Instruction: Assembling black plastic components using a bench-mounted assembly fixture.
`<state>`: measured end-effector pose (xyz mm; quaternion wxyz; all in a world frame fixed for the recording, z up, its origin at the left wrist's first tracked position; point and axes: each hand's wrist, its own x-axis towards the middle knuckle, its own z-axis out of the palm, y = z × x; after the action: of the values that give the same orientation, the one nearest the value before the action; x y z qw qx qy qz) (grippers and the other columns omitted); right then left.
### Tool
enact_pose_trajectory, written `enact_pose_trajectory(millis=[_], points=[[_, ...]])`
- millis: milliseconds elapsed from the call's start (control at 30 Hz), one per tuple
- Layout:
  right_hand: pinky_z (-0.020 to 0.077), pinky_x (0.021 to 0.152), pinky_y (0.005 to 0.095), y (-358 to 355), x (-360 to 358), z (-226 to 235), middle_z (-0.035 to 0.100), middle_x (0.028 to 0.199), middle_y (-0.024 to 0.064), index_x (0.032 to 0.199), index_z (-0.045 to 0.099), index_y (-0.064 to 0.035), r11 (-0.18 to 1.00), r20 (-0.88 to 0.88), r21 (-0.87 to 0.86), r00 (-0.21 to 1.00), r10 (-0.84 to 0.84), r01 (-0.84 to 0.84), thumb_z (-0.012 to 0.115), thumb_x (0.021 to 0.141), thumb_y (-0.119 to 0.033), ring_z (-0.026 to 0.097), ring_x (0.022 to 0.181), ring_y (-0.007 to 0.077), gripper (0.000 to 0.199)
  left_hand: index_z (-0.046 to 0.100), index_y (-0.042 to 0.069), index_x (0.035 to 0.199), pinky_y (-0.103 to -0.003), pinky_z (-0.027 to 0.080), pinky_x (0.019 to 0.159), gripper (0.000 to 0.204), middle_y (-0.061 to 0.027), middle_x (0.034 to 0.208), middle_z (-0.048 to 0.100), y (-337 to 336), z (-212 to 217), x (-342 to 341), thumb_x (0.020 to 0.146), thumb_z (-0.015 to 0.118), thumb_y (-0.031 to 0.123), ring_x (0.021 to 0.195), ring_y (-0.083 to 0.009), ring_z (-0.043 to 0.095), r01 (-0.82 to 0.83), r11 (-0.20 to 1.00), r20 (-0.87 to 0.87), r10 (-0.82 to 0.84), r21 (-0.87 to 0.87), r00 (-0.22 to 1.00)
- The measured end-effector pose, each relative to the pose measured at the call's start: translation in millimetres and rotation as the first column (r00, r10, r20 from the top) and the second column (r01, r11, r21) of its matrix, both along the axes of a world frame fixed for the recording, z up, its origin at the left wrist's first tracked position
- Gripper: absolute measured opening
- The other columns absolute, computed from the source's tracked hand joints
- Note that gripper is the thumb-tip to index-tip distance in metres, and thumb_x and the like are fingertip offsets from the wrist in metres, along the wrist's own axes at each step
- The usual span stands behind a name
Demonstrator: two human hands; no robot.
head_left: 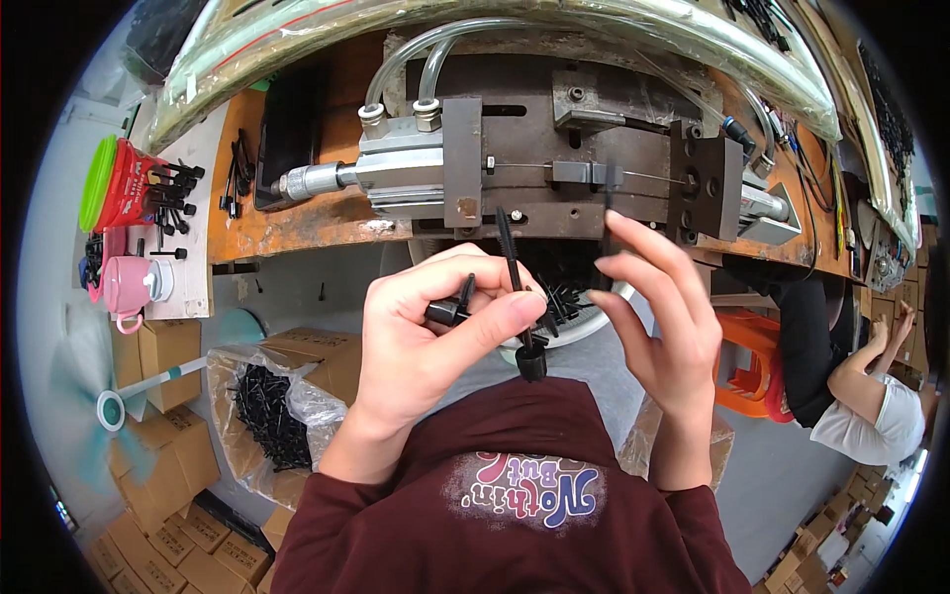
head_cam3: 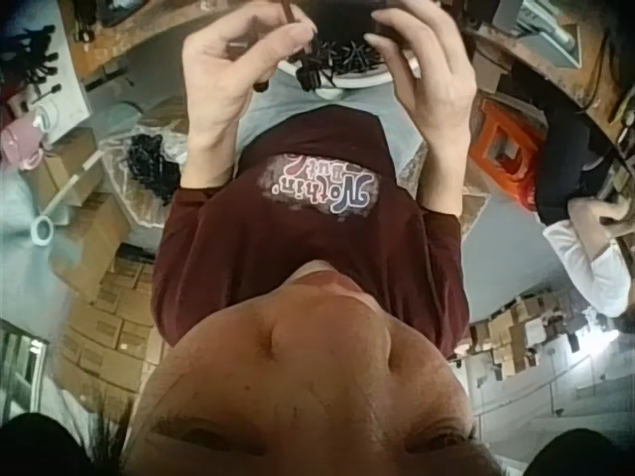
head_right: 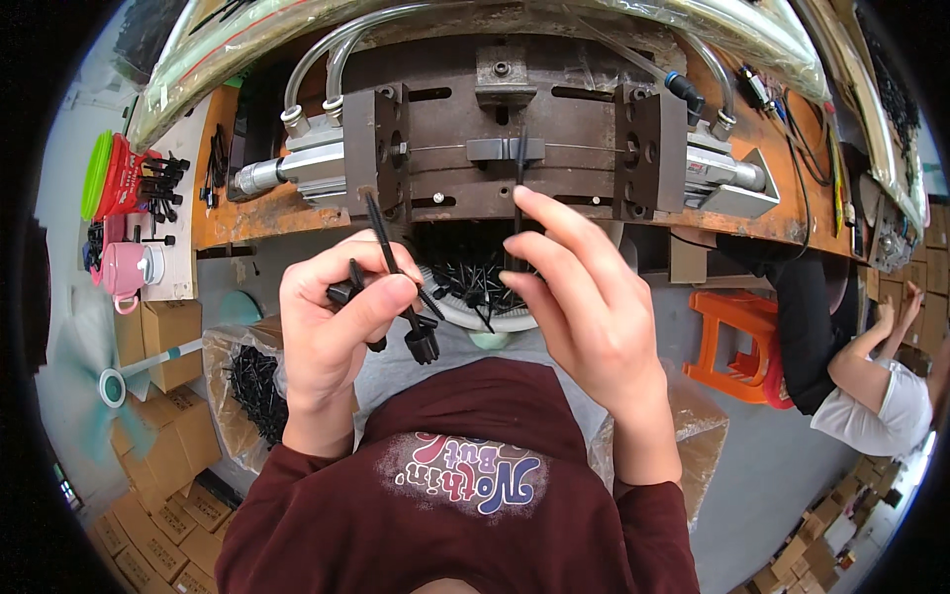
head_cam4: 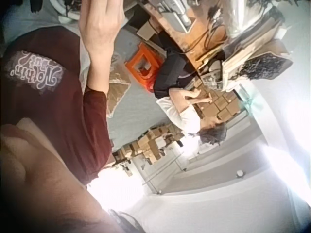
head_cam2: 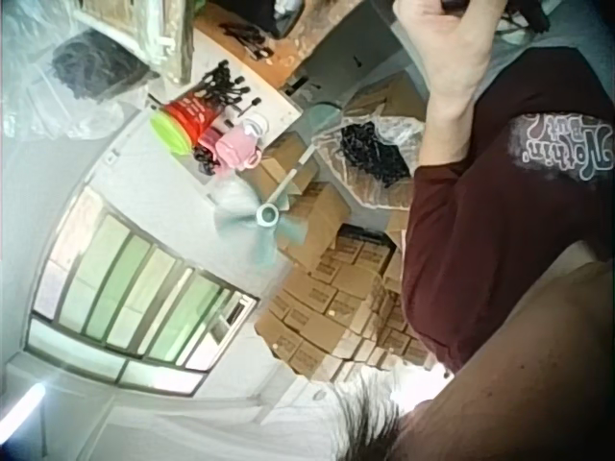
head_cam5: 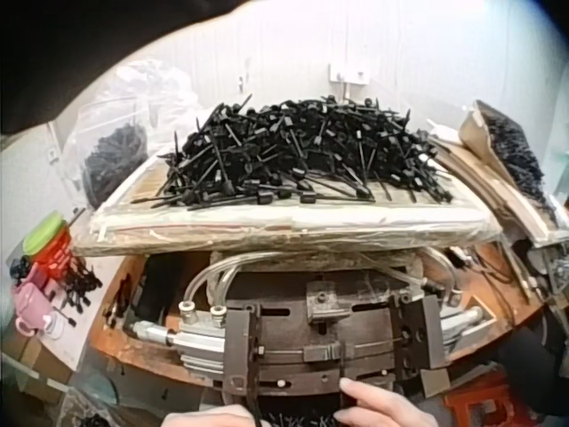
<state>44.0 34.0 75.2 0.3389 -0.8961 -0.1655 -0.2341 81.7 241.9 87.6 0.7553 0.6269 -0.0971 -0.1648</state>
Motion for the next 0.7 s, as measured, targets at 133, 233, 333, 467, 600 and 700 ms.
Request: enact_pose_trajectory(millis=[133, 233, 333, 467, 600, 700], points=[[0.0549, 0.076, 0.0331, 4, 13, -6, 0.064, 0.119, 0.016, 0.097, 0.062, 0.0009, 0.977, 0.017, -0.213, 1.0, -0.02, 0.023, 0.071, 0.076, -0.002, 0.067, 0.085, 0.0266, 0.023, 0.068, -0.004, 0.087, -0.019, 0.039, 0.058, 0.009, -0.0059, 0.082, 0.064, 1, 1, 2, 0.082, 0.072, 0.002, 0.063, -0.005, 0.051, 0.006, 1.0, -0.024, -0.005, 0.027, 1.0], [0.0539, 0.069, 0.0299, 5, 17, -5, 0.065, 0.119, 0.0139, 0.096, 0.063, -0.0001, 0.926, 0.065, -0.371, 0.997, -0.049, 0.07, 0.068, 0.078, -0.006, 0.066, 0.077, 0.0212, 0.019, 0.065, -0.004, 0.082, -0.019, 0.038, 0.053, 0.009, -0.0111, 0.086, 0.065, 1, -2, 5, 0.081, 0.07, 0.003, 0.06, -0.0063, 0.053, 0.017, 0.998, 0.025, -0.018, 0.057, 1.0], [0.0524, 0.066, 0.0284, 6, 19, 0, 0.065, 0.12, 0.0137, 0.096, 0.063, -0.0002, 0.909, 0.054, -0.411, 0.997, -0.059, 0.076, 0.067, 0.077, -0.005, 0.064, 0.068, 0.0179, 0.019, 0.065, -0.004, 0.081, -0.02, 0.04, 0.057, 0.009, -0.0113, 0.085, 0.065, 1, -7, 7, 0.081, 0.071, 0.003, 0.065, -0.0086, 0.056, 0.038, 0.997, 0.075, -0.042, 0.061, 0.996], [0.0485, 0.059, 0.026, 4, 20, 5, 0.064, 0.122, 0.0138, 0.096, 0.064, -0.0001, 0.884, 0.02, -0.465, 0.998, -0.057, 0.06, 0.065, 0.075, -0.004, 0.059, 0.058, 0.0136, 0.022, 0.064, -0.003, 0.079, -0.02, 0.042, 0.059, 0.009, -0.0107, 0.084, 0.065, 0, -7, 7, 0.08, 0.071, 0.003, 0.068, -0.0093, 0.057, 0.032, 0.998, 0.059, -0.035, 0.054, 0.998], [0.0454, 0.054, 0.0247, 5, 20, 6, 0.064, 0.122, 0.0146, 0.097, 0.064, 0.0002, 0.868, 0.029, -0.493, 0.998, -0.058, 0.064, 0.064, 0.073, -0.003, 0.054, 0.052, 0.0118, 0.025, 0.064, -0.003, 0.079, -0.021, 0.042, 0.06, 0.009, -0.0101, 0.084, 0.065, -1, -5, 8, 0.08, 0.071, 0.003, 0.068, -0.0092, 0.057, 0.039, 0.997, 0.029, -0.04, 0.061, 0.999], [0.045, 0.052, 0.0273, 8, 19, 7, 0.066, 0.121, 0.0082, 0.096, 0.062, -0.0027, 0.877, 0.005, -0.472, 0.995, -0.102, 0.092, 0.074, 0.074, -0.005, 0.053, 0.053, 0.0154, 0.025, 0.064, -0.003, 0.079, -0.02, 0.041, 0.059, 0.01, -0.0099, 0.083, 0.065, -2, -5, 9, 0.079, 0.071, 0.004, 0.068, -0.0088, 0.056, 0.038, 0.997, 0.037, -0.04, 0.065, 0.999]])
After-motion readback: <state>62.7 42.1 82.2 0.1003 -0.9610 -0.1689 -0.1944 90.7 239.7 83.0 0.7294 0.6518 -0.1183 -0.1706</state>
